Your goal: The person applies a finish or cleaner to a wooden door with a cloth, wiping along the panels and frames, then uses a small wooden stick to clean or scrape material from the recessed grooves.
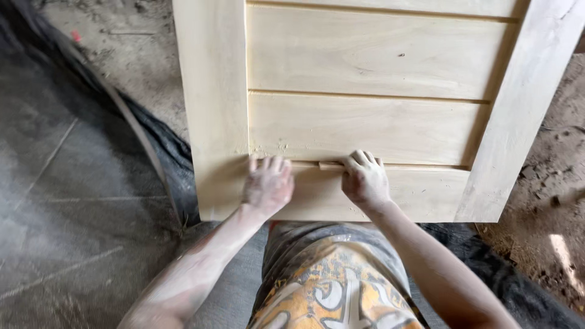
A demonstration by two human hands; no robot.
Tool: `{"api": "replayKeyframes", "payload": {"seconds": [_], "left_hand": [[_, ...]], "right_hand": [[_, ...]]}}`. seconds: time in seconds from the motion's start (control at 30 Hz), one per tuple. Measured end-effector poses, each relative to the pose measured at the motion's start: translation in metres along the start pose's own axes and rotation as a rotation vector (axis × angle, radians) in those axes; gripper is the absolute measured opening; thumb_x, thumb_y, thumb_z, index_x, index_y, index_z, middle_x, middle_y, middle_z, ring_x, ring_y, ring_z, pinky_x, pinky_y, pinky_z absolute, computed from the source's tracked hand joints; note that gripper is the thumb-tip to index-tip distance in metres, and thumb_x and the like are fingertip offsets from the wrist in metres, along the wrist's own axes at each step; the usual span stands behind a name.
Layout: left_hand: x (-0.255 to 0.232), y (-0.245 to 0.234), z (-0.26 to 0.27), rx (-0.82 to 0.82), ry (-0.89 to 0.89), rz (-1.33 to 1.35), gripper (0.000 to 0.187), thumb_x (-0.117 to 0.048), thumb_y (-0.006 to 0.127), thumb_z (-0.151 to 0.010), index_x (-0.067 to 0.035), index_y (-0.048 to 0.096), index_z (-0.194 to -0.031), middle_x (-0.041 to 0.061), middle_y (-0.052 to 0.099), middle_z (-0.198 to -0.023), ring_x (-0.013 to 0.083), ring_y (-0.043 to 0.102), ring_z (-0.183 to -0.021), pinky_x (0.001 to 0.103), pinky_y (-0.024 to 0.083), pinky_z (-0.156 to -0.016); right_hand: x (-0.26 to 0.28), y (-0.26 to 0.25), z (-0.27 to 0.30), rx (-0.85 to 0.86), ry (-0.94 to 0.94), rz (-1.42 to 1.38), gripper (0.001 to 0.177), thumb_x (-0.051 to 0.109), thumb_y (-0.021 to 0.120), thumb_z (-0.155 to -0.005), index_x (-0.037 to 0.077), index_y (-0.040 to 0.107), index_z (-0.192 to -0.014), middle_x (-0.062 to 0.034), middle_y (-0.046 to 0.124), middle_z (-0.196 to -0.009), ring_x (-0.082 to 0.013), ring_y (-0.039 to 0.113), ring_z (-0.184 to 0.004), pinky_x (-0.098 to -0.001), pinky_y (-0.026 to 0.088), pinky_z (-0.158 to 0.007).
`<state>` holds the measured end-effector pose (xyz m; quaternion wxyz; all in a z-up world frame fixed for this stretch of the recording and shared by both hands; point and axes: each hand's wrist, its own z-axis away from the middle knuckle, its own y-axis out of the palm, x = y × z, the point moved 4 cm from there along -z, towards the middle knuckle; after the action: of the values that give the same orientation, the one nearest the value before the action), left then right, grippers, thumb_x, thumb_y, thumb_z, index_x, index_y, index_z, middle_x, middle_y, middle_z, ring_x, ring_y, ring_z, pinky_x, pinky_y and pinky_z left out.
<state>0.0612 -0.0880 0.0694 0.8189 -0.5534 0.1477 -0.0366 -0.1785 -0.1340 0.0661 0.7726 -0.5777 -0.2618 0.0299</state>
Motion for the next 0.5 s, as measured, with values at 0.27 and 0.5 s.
{"api": "replayKeyframes", "payload": {"seconds": [0.27, 0.5], "left_hand": [[0.040, -0.021, 0.013, -0.153, 0.139, 0.021, 0.040, -0.039, 0.059, -0.094, -0.003, 0.066, -0.111, 0.012, 0.061, -0.100, 0.0255, 0.059, -0.098, 0.054, 0.038, -0.103], [0.052, -0.004, 0.005, -0.358, 0.265, 0.219, 0.016, -0.026, 0.068, -0.097, -0.010, 0.067, -0.097, 0.006, 0.064, -0.090, 0.0219, 0.063, -0.086, 0.047, 0.042, -0.092]], "right_hand": [[-0.118, -0.080, 0.033, -0.091, 0.196, 0.269, 0.012, 0.028, 0.075, -0.107, 0.022, 0.077, -0.097, -0.0019, 0.076, -0.094, -0.0199, 0.069, -0.096, -0.0394, 0.053, -0.090], [0.061, 0.028, -0.012, -0.021, 0.053, -0.029, 0.038, 0.007, 0.068, -0.077, 0.015, 0.066, -0.114, -0.0095, 0.064, -0.106, -0.0318, 0.061, -0.107, -0.0497, 0.049, -0.089]]}}
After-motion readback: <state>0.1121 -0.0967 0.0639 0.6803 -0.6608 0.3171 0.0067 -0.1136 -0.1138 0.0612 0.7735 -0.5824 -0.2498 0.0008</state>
